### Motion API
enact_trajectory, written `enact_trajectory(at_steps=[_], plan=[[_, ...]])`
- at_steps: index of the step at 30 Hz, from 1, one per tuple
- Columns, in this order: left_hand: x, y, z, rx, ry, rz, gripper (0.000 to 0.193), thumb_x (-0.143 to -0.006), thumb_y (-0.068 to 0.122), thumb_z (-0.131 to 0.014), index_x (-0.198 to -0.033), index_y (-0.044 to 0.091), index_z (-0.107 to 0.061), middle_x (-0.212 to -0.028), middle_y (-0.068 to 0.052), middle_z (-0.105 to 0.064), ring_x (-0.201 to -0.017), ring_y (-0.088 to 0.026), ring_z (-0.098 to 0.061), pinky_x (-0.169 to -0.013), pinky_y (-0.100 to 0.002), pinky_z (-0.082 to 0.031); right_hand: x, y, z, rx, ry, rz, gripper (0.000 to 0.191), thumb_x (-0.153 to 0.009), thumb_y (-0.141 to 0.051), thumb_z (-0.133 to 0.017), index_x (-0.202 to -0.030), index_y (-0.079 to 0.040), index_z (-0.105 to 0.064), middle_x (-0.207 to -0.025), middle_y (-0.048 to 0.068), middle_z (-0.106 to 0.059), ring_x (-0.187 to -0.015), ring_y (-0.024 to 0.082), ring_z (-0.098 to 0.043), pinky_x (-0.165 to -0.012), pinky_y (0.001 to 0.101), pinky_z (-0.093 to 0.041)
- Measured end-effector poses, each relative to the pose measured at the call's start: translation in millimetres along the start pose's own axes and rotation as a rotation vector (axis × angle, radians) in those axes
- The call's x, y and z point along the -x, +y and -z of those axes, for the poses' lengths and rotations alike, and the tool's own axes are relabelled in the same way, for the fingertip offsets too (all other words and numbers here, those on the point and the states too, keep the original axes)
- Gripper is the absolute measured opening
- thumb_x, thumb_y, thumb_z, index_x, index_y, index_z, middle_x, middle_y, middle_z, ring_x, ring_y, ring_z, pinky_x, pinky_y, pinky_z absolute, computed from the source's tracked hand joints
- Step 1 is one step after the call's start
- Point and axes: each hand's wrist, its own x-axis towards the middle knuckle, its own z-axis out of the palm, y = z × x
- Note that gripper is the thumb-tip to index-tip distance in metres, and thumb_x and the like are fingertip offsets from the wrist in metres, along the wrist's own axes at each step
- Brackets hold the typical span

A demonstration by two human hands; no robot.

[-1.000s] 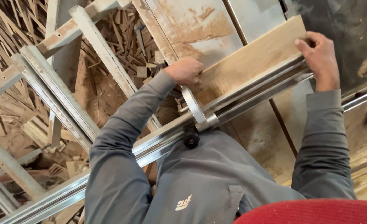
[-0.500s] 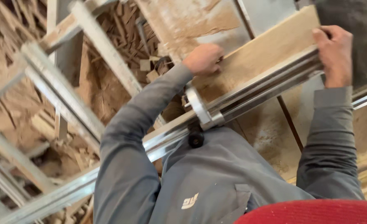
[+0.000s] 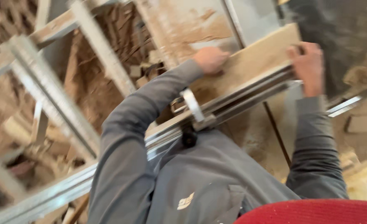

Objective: The person cuts wooden planks on a sliding table saw. They position each plank against the fence, slide the saw carriage across to cut it, remove the offcut, and stack the cut pieces on a growing pile beside the machine.

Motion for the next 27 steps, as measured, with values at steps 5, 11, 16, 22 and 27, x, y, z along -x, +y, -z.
enact_trajectory(at_steps=[5, 11, 16, 22, 27], plan=[[0, -7, -5, -0.004, -0.048, 0.021, 0.029, -0.092, 0.032, -0.073, -0.098, 0.007, -0.061, -0.082, -0.022, -0.07, -0.077, -0.044, -0.069, -0.064, -0.055, -0.053, 71, -87, -9, 0.16, 0.443, 0.323, 0.054, -0.105, -0.03, -0.068, -0.146, 0.003, -0.055, -0.151, 0.023, -0.053, -0.141, 0.042, -0.048, -0.119, 0.0581, -0.03], [-4, -9, -9, -0.019, -0.042, 0.002, 0.037, -0.088, 0.037, -0.074, -0.102, 0.006, -0.062, -0.085, -0.022, -0.071, -0.082, -0.045, -0.069, -0.069, -0.057, -0.053, 138, -184, -29, -0.112, 0.225, 0.68, 0.019, -0.096, -0.016, -0.069, -0.109, -0.003, -0.069, -0.107, 0.012, -0.071, -0.104, 0.028, -0.067, -0.107, 0.046, -0.046], [-8, -12, -12, -0.03, -0.103, 0.043, 0.038, -0.091, 0.038, -0.072, -0.107, 0.005, -0.061, -0.088, -0.023, -0.071, -0.084, -0.046, -0.069, -0.071, -0.057, -0.053, 134, -195, -22, -0.099, 0.197, 0.664, 0.01, -0.092, -0.014, -0.071, -0.095, -0.005, -0.07, -0.092, 0.009, -0.069, -0.092, 0.027, -0.066, -0.099, 0.0424, -0.046], [-8, -12, -12, -0.043, -0.122, 0.04, 0.04, -0.093, 0.039, -0.069, -0.112, 0.005, -0.058, -0.091, -0.023, -0.072, -0.086, -0.046, -0.069, -0.072, -0.057, -0.053, 138, -196, -18, -0.107, 0.205, 0.658, 0.008, -0.093, -0.013, -0.071, -0.09, -0.007, -0.069, -0.088, 0.007, -0.067, -0.088, 0.026, -0.065, -0.094, 0.041, -0.046], [-7, -9, -11, -0.089, -0.163, 0.042, 0.037, -0.097, 0.034, -0.064, -0.116, 0.005, -0.054, -0.093, -0.023, -0.072, -0.087, -0.045, -0.07, -0.072, -0.056, -0.054, 140, -189, -21, -0.116, 0.231, 0.663, 0.009, -0.093, -0.012, -0.071, -0.087, -0.007, -0.068, -0.086, 0.007, -0.067, -0.086, 0.026, -0.064, -0.091, 0.04, -0.047]])
